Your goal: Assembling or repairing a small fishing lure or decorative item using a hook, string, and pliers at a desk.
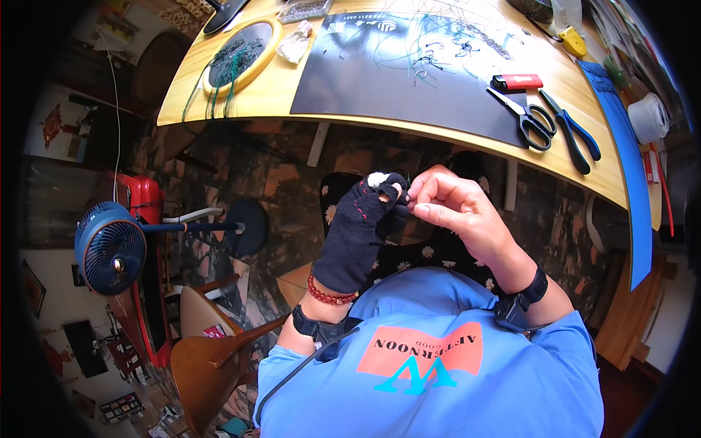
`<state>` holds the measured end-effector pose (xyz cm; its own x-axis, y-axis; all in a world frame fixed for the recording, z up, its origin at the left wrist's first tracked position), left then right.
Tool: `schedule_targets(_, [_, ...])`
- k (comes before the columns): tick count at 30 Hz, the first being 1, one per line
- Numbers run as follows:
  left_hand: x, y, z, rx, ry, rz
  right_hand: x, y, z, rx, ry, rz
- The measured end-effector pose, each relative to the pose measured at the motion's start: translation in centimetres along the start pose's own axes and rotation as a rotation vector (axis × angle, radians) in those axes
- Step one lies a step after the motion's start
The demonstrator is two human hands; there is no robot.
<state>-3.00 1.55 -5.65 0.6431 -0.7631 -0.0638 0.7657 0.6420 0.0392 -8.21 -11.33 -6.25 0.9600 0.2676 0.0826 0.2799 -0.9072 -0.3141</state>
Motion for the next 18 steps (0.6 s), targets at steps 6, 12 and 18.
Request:
schedule_targets(6, [0.4,-0.2,0.0,-0.128,0.022,-0.026,-0.3,0.8,-0.3,0.0,-0.074,0.119])
schedule_targets(12, [0.6,0.2,-0.9,-0.168,0.056,0.037,-0.5,1.3,-1.8,-0.243,-0.061,0.218])
schedule_targets(18, [0.5,-0.1,0.7,-0.008,-0.078,0.065,-0.6,1.5,-1.6,-0.275,-0.107,0.208])
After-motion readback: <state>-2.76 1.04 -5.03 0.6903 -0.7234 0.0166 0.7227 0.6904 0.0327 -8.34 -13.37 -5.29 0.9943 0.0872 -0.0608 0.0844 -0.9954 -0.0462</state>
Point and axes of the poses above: each hand's wrist, its own x-axis towards the middle knuckle, its own y-axis out of the back of the hand, z = x × y, the point moved 9 cm from there along x, towards the middle knuckle, and after that the axes turned 15 degrees about -z, right-handed, at the moved point
